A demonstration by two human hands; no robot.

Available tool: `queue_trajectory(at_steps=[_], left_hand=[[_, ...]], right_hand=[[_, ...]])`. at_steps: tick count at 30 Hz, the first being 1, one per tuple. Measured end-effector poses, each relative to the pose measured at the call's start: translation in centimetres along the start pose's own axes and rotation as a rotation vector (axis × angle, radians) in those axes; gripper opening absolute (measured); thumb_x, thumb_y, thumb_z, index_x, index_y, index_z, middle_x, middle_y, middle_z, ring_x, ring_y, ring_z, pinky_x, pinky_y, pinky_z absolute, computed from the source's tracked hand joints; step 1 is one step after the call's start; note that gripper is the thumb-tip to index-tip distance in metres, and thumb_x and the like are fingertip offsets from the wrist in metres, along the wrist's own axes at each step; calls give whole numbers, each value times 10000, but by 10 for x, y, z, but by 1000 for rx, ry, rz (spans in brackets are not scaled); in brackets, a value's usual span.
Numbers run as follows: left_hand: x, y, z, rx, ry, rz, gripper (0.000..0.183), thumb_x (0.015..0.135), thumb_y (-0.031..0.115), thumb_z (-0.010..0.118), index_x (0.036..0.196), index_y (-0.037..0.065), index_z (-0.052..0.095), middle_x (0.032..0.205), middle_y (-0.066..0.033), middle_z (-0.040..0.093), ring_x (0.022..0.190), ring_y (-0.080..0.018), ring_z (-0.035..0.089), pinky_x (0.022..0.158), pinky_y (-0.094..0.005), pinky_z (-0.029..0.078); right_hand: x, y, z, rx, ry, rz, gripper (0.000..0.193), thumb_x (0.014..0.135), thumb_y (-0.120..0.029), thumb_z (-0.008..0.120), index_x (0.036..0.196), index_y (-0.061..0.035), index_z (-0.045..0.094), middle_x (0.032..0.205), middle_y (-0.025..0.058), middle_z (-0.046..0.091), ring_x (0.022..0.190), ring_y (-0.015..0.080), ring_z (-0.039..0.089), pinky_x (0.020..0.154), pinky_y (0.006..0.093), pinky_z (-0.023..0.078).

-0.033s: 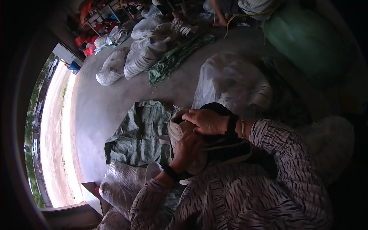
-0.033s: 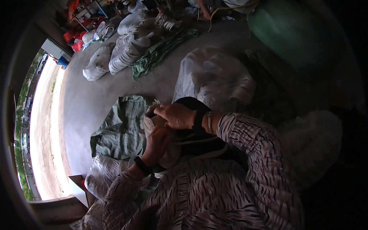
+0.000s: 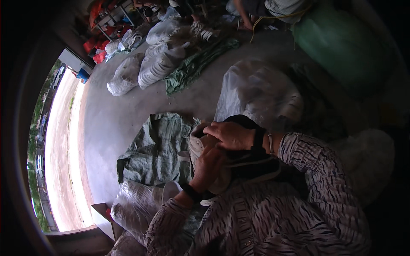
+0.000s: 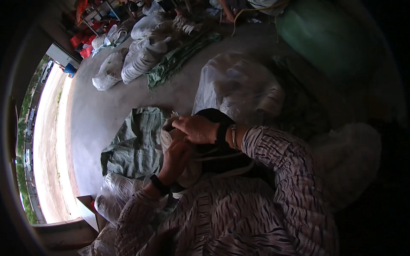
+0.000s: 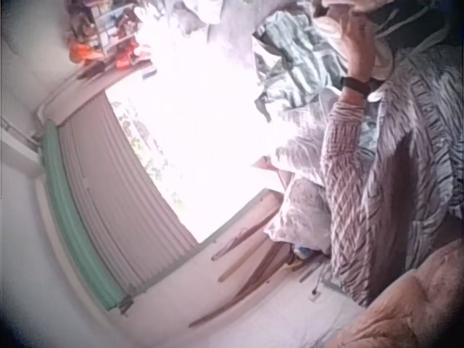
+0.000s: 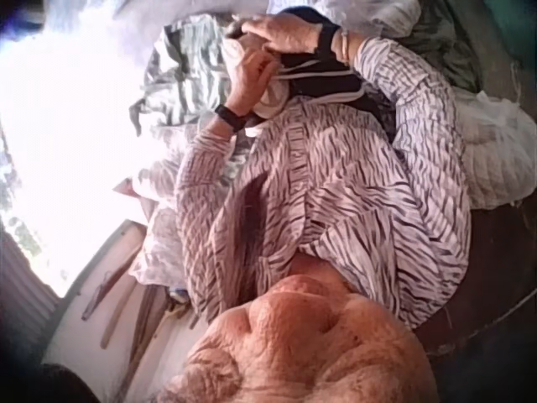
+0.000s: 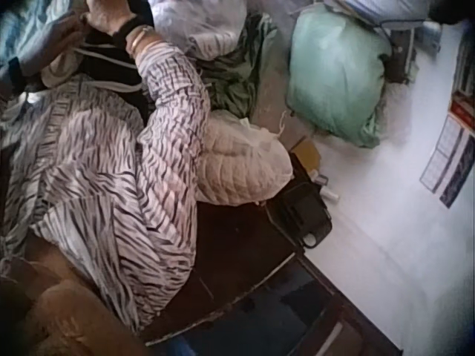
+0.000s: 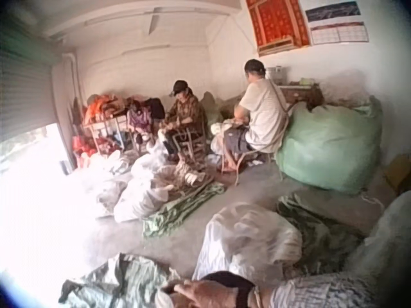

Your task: Lacing a pair of beige athletic shoes.

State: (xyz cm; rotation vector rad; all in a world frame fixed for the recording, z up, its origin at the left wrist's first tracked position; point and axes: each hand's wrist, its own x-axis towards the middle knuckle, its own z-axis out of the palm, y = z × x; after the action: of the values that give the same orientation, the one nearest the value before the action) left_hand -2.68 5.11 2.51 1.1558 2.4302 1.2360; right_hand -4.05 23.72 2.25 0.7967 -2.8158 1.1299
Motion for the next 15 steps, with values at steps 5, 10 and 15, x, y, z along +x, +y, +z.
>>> queue_trajectory(at_steps=[5, 10, 15], left_hand=[[-8, 0, -17, -601, 316, -457, 46, 871, 58, 536, 849, 20, 550, 853, -50, 514, 646, -106, 537, 542, -237, 440], [-27, 0, -24, -338, 108, -348, 62, 863, 63, 555, 829, 12, 555, 801, -37, 510, 639, -94, 509, 571, -245, 430], [-26, -8, -20, -166, -86, -208, 80, 817, 80, 590, 827, 3, 568, 831, -96, 550, 772, -217, 560, 686, -317, 451]], right_hand=[[-4, 0, -9, 147, 63, 66, 400, 696, -45, 674, 1041, -33, 473, 957, 150, 522, 809, 305, 588, 720, 376, 481], [3, 5, -3, -1, 40, -37, 301, 679, -45, 685, 937, -24, 529, 950, 155, 503, 820, 289, 579, 703, 353, 493], [12, 1, -1, -186, -113, -173, 278, 648, -61, 697, 884, -13, 557, 932, 152, 498, 872, 289, 563, 732, 349, 491]])
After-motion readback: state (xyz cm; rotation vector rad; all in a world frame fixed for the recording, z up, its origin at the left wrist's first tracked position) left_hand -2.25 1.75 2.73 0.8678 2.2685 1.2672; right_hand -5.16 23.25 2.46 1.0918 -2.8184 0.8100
